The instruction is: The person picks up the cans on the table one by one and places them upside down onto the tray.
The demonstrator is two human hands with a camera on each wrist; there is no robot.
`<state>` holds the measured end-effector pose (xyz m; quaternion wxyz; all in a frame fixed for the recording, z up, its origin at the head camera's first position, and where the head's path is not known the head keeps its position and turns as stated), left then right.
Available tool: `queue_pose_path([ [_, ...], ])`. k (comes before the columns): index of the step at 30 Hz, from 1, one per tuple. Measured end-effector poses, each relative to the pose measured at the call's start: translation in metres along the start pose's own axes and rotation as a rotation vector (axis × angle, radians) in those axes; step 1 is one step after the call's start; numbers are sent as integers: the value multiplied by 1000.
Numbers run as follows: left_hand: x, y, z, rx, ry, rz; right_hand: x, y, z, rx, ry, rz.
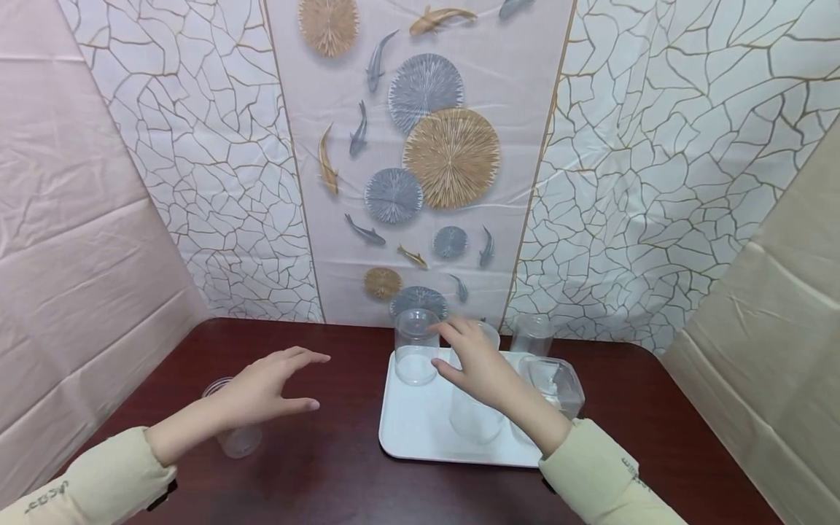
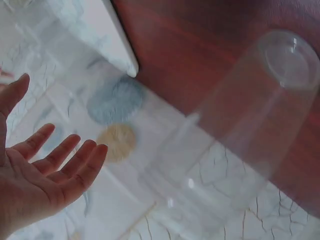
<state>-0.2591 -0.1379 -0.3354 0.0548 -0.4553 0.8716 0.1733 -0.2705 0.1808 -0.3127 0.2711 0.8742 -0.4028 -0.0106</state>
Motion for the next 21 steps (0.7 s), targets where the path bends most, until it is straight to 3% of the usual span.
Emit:
queue_pose_path([
  [4,10,-4,-13,22,-1,-19,3,-5,0,-18,-4,-21],
  [10,24,-12,-28,129,30,-34,10,-12,1,-34,-63,-58],
  [16,32,-22,-33,291,90,-96,15,-16,1,-47,-97,-74],
  [21,36,-25,-33,320,146,-118,13,-18,1,-48,-84,-68],
])
Point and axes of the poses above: each hand's wrist, its own y-axis towards the middle knuckle, its own z-axis out of the palm, x = y × z, the point moved 1 cm from there along y, towards the middle knuckle
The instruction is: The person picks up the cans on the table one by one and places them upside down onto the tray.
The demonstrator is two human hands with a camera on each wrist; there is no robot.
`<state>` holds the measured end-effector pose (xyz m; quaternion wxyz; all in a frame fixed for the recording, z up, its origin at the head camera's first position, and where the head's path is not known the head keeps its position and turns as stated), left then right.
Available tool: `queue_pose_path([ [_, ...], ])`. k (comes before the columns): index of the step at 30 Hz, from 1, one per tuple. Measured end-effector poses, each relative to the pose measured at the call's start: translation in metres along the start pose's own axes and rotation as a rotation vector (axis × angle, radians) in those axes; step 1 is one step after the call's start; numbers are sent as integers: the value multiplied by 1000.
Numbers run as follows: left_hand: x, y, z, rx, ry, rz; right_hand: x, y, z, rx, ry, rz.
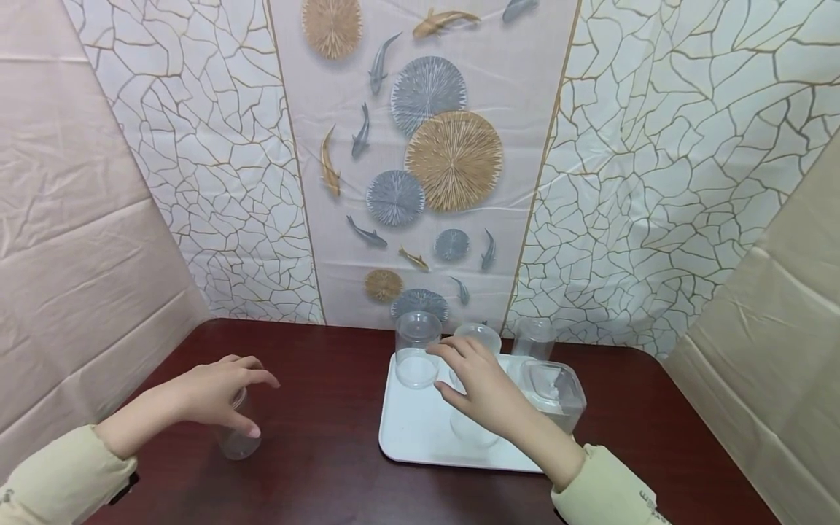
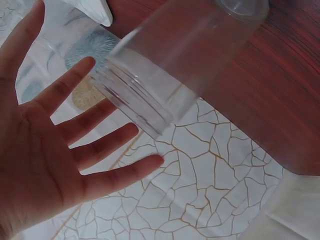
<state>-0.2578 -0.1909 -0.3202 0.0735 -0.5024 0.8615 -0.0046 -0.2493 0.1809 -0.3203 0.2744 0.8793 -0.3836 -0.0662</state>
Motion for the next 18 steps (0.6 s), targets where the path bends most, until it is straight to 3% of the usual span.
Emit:
queue_pose_path([
  [9,8,0,8,74,36,3,-2,-5,3,5,26,21],
  [18,12,-1,11,-17,57,36,3,-4,7,-14,20,6],
])
Point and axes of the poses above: each hand's wrist, its own y-axis towards the middle knuckle, its own z-axis out of the palm, x = y × z, the point moved 1 cm from there along y, towards the middle knuckle
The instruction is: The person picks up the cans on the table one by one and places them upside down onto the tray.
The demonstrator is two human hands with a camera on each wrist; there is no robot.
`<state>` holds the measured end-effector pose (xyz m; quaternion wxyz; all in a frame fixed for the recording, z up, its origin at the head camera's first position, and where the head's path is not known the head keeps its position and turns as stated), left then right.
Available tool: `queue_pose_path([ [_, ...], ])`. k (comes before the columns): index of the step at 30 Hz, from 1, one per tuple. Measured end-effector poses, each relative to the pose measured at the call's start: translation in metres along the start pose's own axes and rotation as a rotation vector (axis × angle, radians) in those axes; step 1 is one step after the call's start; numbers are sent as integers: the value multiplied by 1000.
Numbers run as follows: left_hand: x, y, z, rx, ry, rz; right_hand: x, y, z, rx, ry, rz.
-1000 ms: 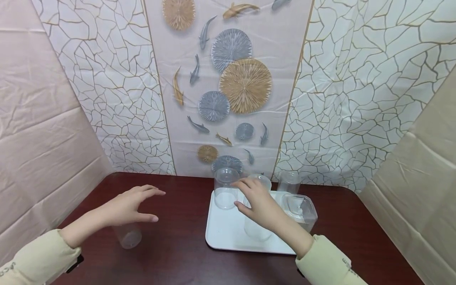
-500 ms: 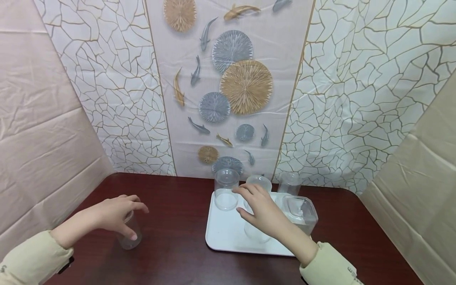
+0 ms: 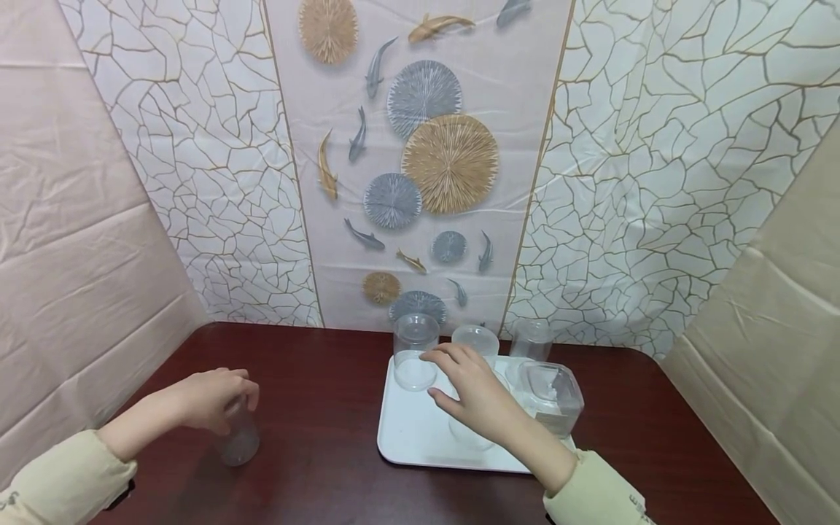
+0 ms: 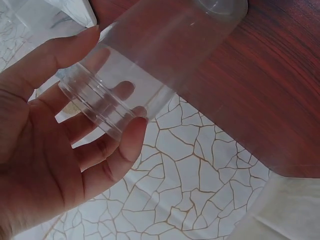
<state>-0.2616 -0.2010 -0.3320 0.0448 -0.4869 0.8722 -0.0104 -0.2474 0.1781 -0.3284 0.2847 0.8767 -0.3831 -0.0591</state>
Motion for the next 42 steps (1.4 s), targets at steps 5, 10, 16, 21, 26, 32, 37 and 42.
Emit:
queue_pose_path([
  [5,0,1,-3,16,-8,0,0,0,0,5,7,10],
  [10,-2,2,-6,23,-38,-18,0,1,1,15,17,17],
  [16,-3,2,-10,-26,-34,14,1,2,2,17,30,19],
  [21,-6,3,-16,-80,-67,55,1,2,2,-5,32,22],
  [26,-9,3,-21,-107,-132,96,-1,2,0,-48,51,15],
  [32,-15,3,-29,-156,-147,117,-4,0,-2,-89,73,29],
  [37,-21,3,-36,-198,-188,105,-6,0,-4,-84,92,64],
  [42,-30,2,-41,-276,-210,86,-8,1,-5,-61,119,122],
])
Point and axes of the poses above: each hand's wrist, its own y-axis towards the middle knuckle, its own z-axis out of the palm, x = y × z, the point moved 1 cm from there along y, towards the middle knuckle
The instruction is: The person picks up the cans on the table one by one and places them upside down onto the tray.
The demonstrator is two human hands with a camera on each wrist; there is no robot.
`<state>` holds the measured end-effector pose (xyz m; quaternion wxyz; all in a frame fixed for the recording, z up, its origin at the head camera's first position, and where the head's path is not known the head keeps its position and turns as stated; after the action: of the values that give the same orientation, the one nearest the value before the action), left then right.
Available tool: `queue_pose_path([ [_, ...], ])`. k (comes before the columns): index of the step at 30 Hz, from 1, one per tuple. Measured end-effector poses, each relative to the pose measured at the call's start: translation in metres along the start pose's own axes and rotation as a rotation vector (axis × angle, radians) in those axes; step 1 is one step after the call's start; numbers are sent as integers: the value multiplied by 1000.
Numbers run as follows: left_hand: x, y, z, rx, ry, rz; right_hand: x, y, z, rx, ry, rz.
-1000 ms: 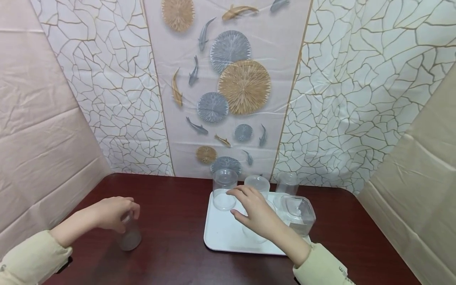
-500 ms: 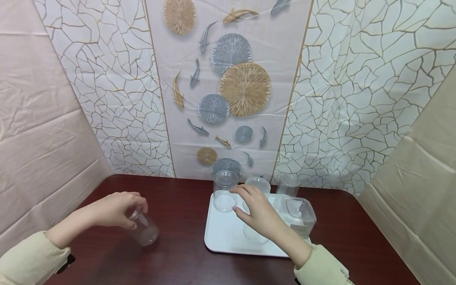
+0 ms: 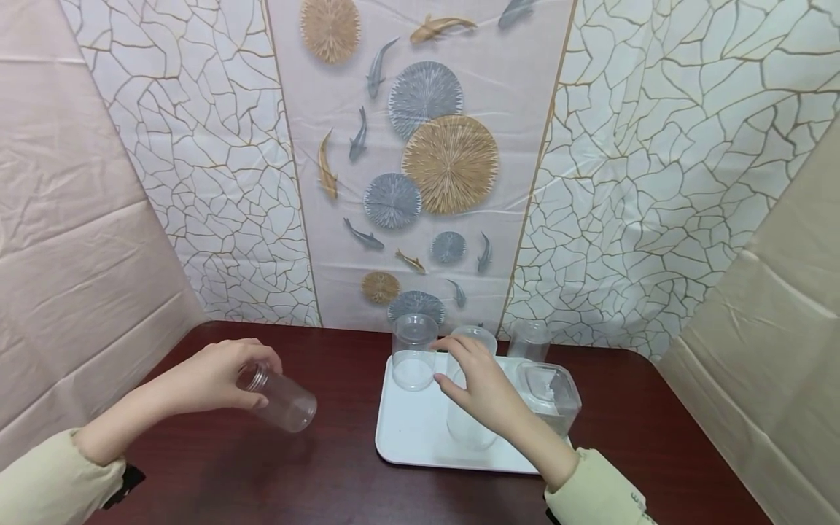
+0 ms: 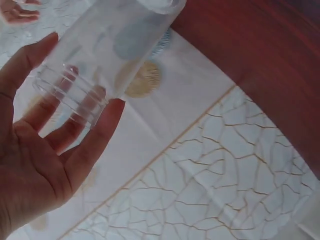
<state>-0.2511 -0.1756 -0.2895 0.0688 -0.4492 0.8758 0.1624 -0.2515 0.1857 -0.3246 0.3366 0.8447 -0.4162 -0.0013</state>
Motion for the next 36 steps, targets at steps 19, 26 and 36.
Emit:
queue_pose_path([
  [19,-28,14,4,-264,-362,1,-4,0,-10,-69,124,96],
  [26,-34,22,24,-320,-623,-45,-1,5,-10,-43,216,154],
  [36,-38,37,36,-406,-901,-63,-3,6,-14,-27,494,223],
])
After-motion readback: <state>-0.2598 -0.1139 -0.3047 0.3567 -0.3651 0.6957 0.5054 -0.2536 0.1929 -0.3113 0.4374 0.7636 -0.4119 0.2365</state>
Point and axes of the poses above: each hand's wrist, its own y-axis towards the middle knuckle, its own z-axis out of the palm, x = y × z, the point moved 1 cm from there along y, towards the middle knuckle
